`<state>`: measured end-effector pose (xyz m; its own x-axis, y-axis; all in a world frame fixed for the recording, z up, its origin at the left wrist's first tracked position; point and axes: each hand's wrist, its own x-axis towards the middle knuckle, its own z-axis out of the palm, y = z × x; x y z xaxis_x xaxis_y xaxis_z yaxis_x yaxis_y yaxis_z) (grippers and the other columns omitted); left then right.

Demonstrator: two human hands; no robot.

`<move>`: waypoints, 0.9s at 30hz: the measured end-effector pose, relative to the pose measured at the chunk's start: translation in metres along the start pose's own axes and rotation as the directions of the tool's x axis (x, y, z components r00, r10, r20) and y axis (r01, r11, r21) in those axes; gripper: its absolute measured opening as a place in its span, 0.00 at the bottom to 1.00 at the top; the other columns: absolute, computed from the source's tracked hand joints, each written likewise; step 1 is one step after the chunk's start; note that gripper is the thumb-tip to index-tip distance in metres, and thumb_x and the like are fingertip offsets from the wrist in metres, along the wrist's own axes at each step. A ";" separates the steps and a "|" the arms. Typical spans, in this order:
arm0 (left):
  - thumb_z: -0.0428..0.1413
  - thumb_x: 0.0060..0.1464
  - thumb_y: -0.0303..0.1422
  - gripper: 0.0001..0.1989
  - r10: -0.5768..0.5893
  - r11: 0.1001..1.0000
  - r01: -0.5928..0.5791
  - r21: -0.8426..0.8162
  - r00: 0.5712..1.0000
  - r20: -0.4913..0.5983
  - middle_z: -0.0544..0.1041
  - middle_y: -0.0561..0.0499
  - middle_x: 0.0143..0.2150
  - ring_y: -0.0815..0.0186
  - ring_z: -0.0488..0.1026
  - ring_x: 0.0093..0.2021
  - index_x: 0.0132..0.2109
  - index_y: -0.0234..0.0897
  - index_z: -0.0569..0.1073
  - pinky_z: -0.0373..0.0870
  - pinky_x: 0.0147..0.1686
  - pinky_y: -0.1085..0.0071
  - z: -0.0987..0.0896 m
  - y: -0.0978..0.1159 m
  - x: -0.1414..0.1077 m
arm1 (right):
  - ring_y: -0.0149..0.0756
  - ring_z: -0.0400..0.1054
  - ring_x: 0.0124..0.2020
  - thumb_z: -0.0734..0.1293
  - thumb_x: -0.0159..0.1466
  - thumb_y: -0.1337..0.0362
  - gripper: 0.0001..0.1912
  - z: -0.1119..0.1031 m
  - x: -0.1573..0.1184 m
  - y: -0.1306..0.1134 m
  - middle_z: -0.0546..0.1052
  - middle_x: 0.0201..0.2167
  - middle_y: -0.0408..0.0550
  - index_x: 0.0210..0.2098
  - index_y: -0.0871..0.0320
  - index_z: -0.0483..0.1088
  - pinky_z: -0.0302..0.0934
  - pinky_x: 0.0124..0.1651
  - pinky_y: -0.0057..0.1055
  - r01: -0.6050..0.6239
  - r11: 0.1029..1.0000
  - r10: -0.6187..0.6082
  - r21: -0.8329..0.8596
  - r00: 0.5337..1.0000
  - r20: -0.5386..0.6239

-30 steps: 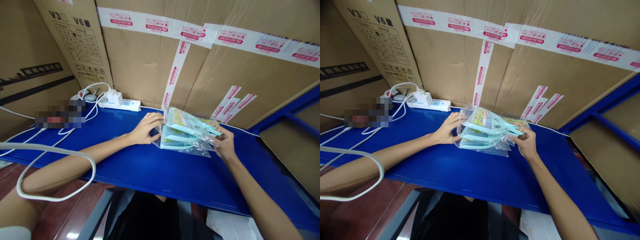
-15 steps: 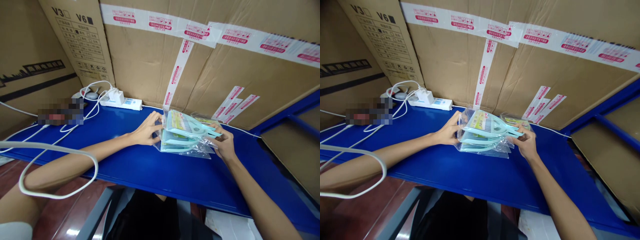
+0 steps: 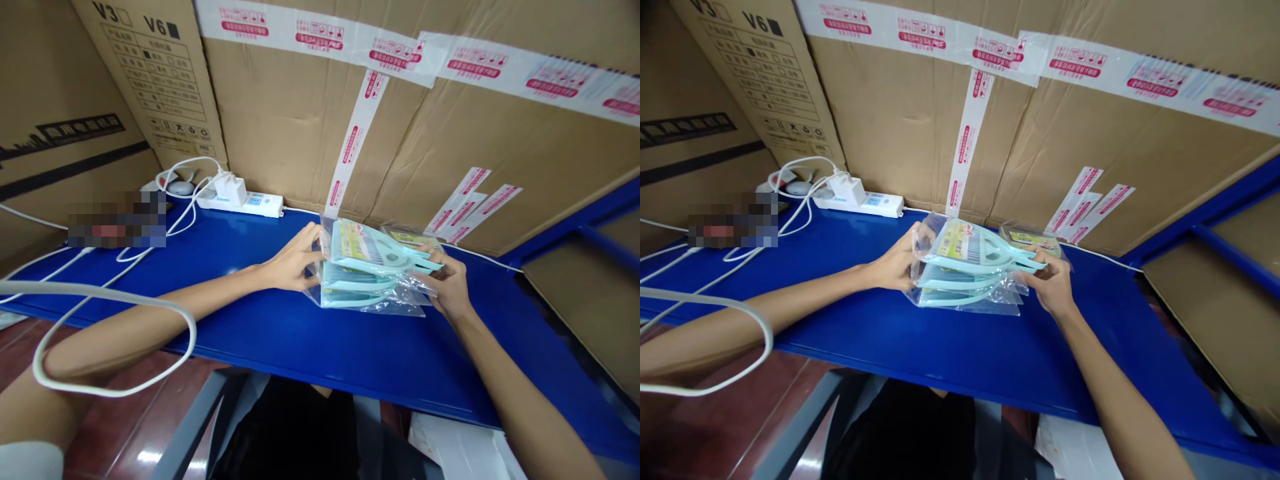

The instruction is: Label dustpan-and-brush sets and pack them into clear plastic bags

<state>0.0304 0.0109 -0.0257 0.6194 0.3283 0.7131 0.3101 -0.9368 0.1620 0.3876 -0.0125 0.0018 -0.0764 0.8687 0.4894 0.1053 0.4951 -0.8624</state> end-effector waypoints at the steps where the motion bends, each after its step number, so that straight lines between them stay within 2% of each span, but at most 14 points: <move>1: 0.62 0.55 0.34 0.12 -0.009 1.000 0.009 -0.011 1.000 0.004 0.71 0.42 0.50 0.49 0.68 0.51 0.47 0.41 0.79 0.70 0.54 0.45 -0.001 -0.001 0.000 | 0.45 0.72 0.40 0.88 0.45 0.51 0.25 -0.001 0.001 0.000 0.76 0.31 0.47 0.19 0.52 0.70 0.71 0.42 0.41 -0.001 1.000 0.001 0.001 1.000 -0.009; 4: 0.59 0.54 0.32 0.18 -0.025 0.998 0.026 -0.055 1.000 0.016 0.71 0.42 0.52 0.50 0.68 0.52 0.53 0.43 0.80 0.70 0.55 0.44 -0.006 -0.002 0.001 | 0.46 0.72 0.40 0.88 0.43 0.50 0.26 -0.004 0.003 0.001 0.77 0.32 0.48 0.18 0.52 0.70 0.71 0.43 0.43 0.004 1.000 -0.004 -0.010 0.999 -0.040; 7: 0.58 0.59 0.34 0.18 0.013 0.996 -0.013 -0.084 1.000 -0.005 0.71 0.41 0.53 0.51 0.67 0.52 0.55 0.42 0.80 0.71 0.53 0.45 -0.009 -0.002 0.002 | 0.44 0.72 0.39 0.88 0.43 0.51 0.26 -0.005 0.004 0.002 0.78 0.33 0.47 0.18 0.52 0.69 0.71 0.43 0.41 0.023 1.000 -0.024 -0.006 0.998 -0.054; 11: 0.57 0.66 0.41 0.15 -0.024 0.993 0.019 -0.120 0.999 -0.040 0.72 0.41 0.52 0.52 0.67 0.51 0.54 0.42 0.81 0.71 0.53 0.47 -0.006 0.000 0.002 | 0.42 0.72 0.39 0.87 0.45 0.50 0.27 -0.004 0.003 0.002 0.77 0.33 0.46 0.19 0.52 0.68 0.72 0.42 0.39 0.016 1.000 -0.016 -0.007 0.999 -0.043; 17: 0.57 0.67 0.48 0.16 -0.125 0.976 0.114 -0.187 0.991 -0.052 0.70 0.43 0.51 0.53 0.67 0.50 0.49 0.41 0.80 0.71 0.54 0.48 0.001 0.002 0.002 | 0.39 0.71 0.37 0.88 0.45 0.53 0.27 -0.003 0.002 0.001 0.77 0.33 0.45 0.19 0.54 0.67 0.68 0.39 0.35 0.018 0.999 -0.017 0.027 0.999 -0.027; 20: 0.60 0.66 0.45 0.14 -0.189 0.972 0.171 -0.163 0.977 -0.099 0.71 0.43 0.50 0.53 0.66 0.51 0.47 0.40 0.79 0.70 0.56 0.47 0.003 0.005 0.002 | 0.39 0.70 0.37 0.88 0.45 0.54 0.26 -0.002 0.001 0.000 0.77 0.33 0.45 0.19 0.54 0.68 0.67 0.39 0.35 0.031 0.999 -0.030 0.017 0.999 -0.028; 24: 0.66 0.60 0.47 0.17 -0.295 0.952 0.278 -0.124 0.945 -0.145 0.70 0.41 0.52 0.51 0.65 0.53 0.46 0.38 0.81 0.69 0.57 0.44 0.011 0.009 0.001 | 0.41 0.70 0.37 0.87 0.46 0.53 0.26 0.002 -0.001 -0.004 0.77 0.33 0.46 0.19 0.54 0.67 0.68 0.39 0.36 0.042 0.999 -0.042 -0.007 0.999 -0.012; 27: 0.71 0.53 0.46 0.21 -0.298 0.953 0.285 -0.105 0.943 -0.146 0.68 0.38 0.56 0.46 0.64 0.58 0.49 0.40 0.83 0.68 0.60 0.36 0.017 0.006 -0.002 | 0.41 0.71 0.38 0.87 0.46 0.54 0.26 0.003 -0.001 -0.006 0.77 0.33 0.46 0.19 0.54 0.67 0.68 0.40 0.37 0.044 0.999 -0.044 -0.004 0.999 -0.021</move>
<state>0.0431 0.0066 -0.0376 0.3868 0.5714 0.7238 0.3960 -0.8117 0.4293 0.3838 -0.0169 0.0061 -0.0602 0.8464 0.5291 0.1056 0.5325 -0.8398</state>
